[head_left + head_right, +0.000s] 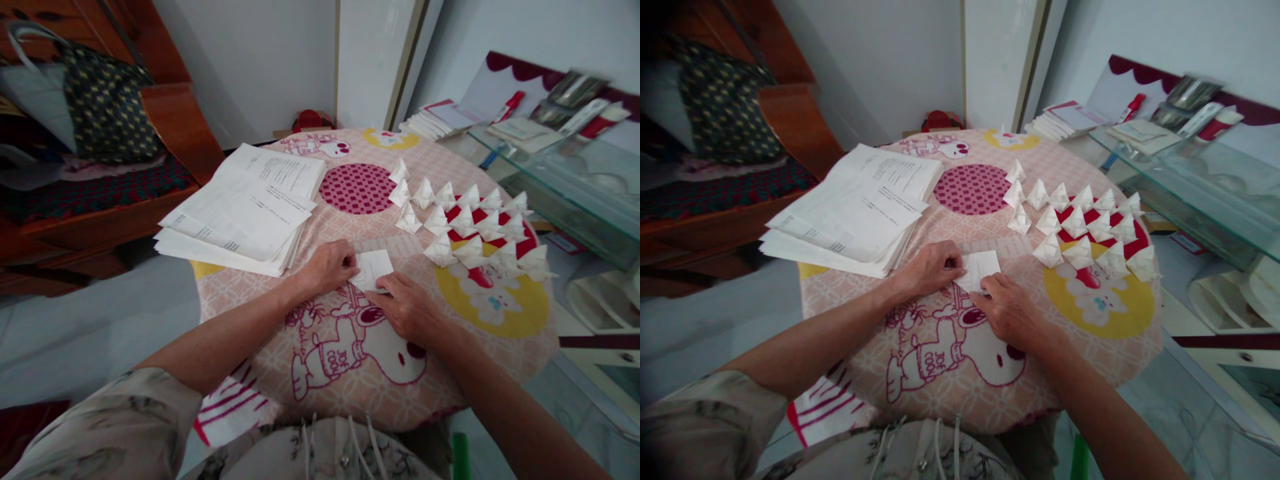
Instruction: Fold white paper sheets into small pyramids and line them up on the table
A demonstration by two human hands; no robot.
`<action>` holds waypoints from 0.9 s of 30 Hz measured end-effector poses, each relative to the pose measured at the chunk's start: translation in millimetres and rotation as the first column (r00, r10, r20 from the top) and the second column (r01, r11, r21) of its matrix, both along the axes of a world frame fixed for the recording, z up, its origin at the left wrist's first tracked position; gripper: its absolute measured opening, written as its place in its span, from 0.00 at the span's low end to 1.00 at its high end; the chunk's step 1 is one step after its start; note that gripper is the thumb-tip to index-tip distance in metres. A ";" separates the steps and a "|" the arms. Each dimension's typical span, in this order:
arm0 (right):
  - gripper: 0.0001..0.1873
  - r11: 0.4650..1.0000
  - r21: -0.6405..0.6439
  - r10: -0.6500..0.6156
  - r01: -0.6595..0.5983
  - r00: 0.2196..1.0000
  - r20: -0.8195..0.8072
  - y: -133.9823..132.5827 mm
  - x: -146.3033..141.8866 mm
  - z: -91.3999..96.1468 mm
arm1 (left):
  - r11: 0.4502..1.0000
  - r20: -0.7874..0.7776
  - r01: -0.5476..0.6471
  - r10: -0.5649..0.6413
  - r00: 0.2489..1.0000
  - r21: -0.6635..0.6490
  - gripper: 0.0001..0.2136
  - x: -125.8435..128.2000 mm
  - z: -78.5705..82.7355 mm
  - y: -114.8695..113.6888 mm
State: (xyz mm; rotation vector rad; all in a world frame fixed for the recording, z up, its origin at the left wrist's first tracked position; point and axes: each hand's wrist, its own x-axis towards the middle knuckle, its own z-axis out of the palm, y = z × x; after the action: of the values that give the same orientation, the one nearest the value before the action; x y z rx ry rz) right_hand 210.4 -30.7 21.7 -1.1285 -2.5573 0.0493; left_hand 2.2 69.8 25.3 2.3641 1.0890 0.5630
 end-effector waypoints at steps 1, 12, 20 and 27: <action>0.16 1.000 0.012 0.007 -0.007 1.000 -0.005 0.1 -0.3 -0.5 | 1.000 -0.001 -0.001 0.001 1.000 -0.003 0.04 0.1 0.0 0.1; 0.16 0.994 -0.042 0.099 -0.102 0.993 -0.072 6.1 -0.4 1.4 | 1.000 -0.026 -0.022 0.022 0.999 -0.021 0.05 2.0 2.8 2.6; 0.13 0.994 -0.065 0.084 -0.091 0.991 -0.103 11.4 -3.1 2.0 | 0.999 -0.054 -0.030 0.029 0.998 -0.015 0.04 3.9 0.4 4.6; 0.12 0.992 -0.051 0.106 -0.114 0.985 -0.137 15.5 -2.7 -0.2 | 0.942 0.055 0.179 -0.203 0.978 0.283 0.05 -14.1 5.5 -6.6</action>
State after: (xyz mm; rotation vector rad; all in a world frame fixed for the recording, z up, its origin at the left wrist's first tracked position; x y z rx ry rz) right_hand 207.7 -15.2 21.5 -0.9683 -2.5097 0.2209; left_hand -11.9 63.3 30.7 2.6220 0.7728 0.7780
